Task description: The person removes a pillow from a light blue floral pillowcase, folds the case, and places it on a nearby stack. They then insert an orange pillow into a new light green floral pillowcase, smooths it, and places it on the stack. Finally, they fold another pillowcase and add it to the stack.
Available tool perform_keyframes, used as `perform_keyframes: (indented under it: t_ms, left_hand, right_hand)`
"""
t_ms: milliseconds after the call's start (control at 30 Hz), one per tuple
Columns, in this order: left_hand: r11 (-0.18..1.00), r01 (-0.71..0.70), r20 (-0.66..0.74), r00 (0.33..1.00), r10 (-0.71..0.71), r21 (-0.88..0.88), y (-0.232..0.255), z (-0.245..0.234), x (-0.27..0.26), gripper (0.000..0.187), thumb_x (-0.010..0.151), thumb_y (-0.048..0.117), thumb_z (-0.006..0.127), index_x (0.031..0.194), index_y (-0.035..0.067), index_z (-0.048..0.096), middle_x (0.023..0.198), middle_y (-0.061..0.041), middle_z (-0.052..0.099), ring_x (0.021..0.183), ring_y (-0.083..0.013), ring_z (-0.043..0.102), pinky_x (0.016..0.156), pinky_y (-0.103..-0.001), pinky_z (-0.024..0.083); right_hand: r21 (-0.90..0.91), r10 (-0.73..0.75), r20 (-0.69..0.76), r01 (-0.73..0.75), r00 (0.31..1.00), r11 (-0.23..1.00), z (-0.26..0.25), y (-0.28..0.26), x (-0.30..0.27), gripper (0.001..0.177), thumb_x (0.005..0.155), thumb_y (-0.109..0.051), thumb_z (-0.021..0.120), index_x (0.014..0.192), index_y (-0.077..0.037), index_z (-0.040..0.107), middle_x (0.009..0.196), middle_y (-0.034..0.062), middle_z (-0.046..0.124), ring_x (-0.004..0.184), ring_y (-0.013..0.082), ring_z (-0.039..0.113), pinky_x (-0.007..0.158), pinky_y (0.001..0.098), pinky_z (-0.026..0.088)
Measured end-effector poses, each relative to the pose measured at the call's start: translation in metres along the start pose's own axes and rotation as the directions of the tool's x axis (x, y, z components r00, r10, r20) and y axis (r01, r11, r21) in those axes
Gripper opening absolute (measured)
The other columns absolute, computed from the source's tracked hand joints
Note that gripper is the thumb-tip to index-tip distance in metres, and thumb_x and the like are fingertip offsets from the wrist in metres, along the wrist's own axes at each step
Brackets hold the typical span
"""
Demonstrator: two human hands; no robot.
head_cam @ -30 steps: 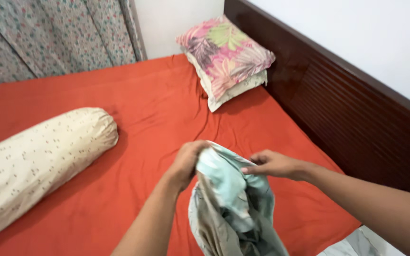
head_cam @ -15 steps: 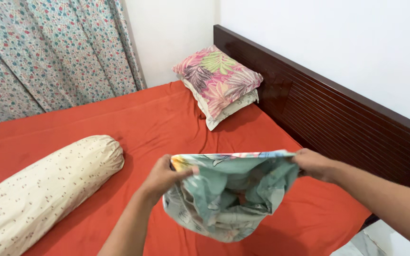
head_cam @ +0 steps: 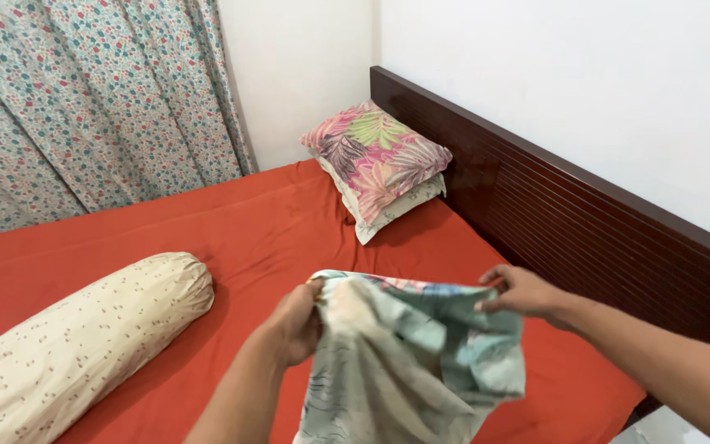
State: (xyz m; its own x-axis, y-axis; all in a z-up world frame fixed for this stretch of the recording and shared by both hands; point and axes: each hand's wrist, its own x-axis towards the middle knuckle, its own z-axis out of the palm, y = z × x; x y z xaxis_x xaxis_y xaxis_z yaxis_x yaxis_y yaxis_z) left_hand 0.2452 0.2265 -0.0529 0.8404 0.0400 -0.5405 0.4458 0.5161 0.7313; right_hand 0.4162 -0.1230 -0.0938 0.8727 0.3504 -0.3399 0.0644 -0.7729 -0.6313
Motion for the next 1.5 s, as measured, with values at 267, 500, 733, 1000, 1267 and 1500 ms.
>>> perform_keyframes:
  t_ms: [267, 500, 733, 1000, 1267, 1500]
  left_hand:
    - [0.998, 0.055, 0.274, 0.96, -0.05, -0.01, -0.009, 0.104, -0.015, 0.052, 0.099, 0.044, 0.038, 0.115, 0.005, 0.067, 0.107, -0.011, 0.076, 0.091, -0.0247, 0.071, 0.09, -0.041, 0.055]
    - [0.99, -0.139, -0.088, 0.986, 0.14, 0.016, -0.009, 0.09, 0.001, 0.024, 0.093, 0.023, 0.062, 0.104, 0.003, 0.071, 0.097, -0.013, 0.076, 0.084, -0.0241, 0.071, 0.082, -0.041, 0.059]
    - [0.873, -0.365, -0.337, 0.818, 0.467, 0.324, -0.021, 0.051, 0.038, 0.03, 0.085, 0.02, 0.061, 0.108, 0.003, 0.072, 0.095, -0.007, 0.074, 0.08, -0.0166, 0.066, 0.08, -0.036, 0.054]
    - [0.554, 0.09, -0.368, 0.832, 0.414, 0.827, -0.045, 0.187, 0.01, 0.071, 0.074, 0.059, 0.075, 0.116, 0.004, 0.062, 0.099, -0.01, 0.078, 0.095, -0.0265, 0.077, 0.088, -0.041, 0.059]
    - [0.49, -0.092, -0.336, 0.618, 0.711, 0.867, -0.045, 0.244, -0.007, 0.039, 0.078, 0.039, 0.068, 0.103, 0.01, 0.071, 0.098, -0.015, 0.074, 0.096, -0.0376, 0.07, 0.085, -0.049, 0.054]
    - [0.526, -0.162, -0.346, 0.589, 0.73, 0.835, -0.038, 0.244, -0.017, 0.038, 0.076, 0.044, 0.069, 0.093, 0.01, 0.075, 0.092, -0.012, 0.078, 0.092, -0.032, 0.073, 0.084, -0.046, 0.055]
  right_hand:
    - [0.239, -0.416, 0.359, 0.349, 0.836, 0.906, 0.01, -0.041, -0.036, 0.061, 0.086, -0.026, 0.076, 0.143, -0.018, 0.054, 0.124, 0.0044, 0.07, 0.11, 0.0149, 0.067, 0.099, 0.0359, 0.053]
    - [0.363, -0.438, 0.194, 0.35, 0.878, 0.863, -0.024, -0.054, -0.015, 0.024, 0.096, -0.019, 0.059, 0.115, -0.009, 0.068, 0.102, 0.0002, 0.074, 0.096, 0.0113, 0.066, 0.087, 0.0331, 0.049]
    - [0.564, -0.513, 0.179, 0.339, 0.84, 0.753, -0.047, -0.074, 0.004, 0.014, 0.094, -0.017, 0.063, 0.103, -0.009, 0.07, 0.089, 0.0005, 0.072, 0.083, 0.0114, 0.065, 0.075, 0.0301, 0.053]
    - [0.304, -0.679, 0.086, 0.63, 0.729, 0.714, -0.065, -0.111, -0.014, 0.01, 0.091, -0.017, 0.069, 0.09, -0.007, 0.066, 0.08, -0.001, 0.066, 0.075, 0.0056, 0.059, 0.068, 0.0259, 0.051]
    - [0.363, -0.798, 0.024, 0.738, 0.602, 0.568, -0.075, -0.113, -0.018, 0.022, 0.08, -0.011, 0.079, 0.088, 0.0, 0.062, 0.079, 0.001, 0.061, 0.077, 0.0077, 0.055, 0.067, 0.0301, 0.048]
    - [0.178, -0.734, 0.048, 0.717, 0.678, 0.674, -0.101, -0.121, -0.021, 0.025, 0.07, -0.018, 0.084, 0.091, -0.006, 0.077, 0.083, 0.0021, 0.079, 0.077, 0.0085, 0.069, 0.075, 0.0305, 0.056]
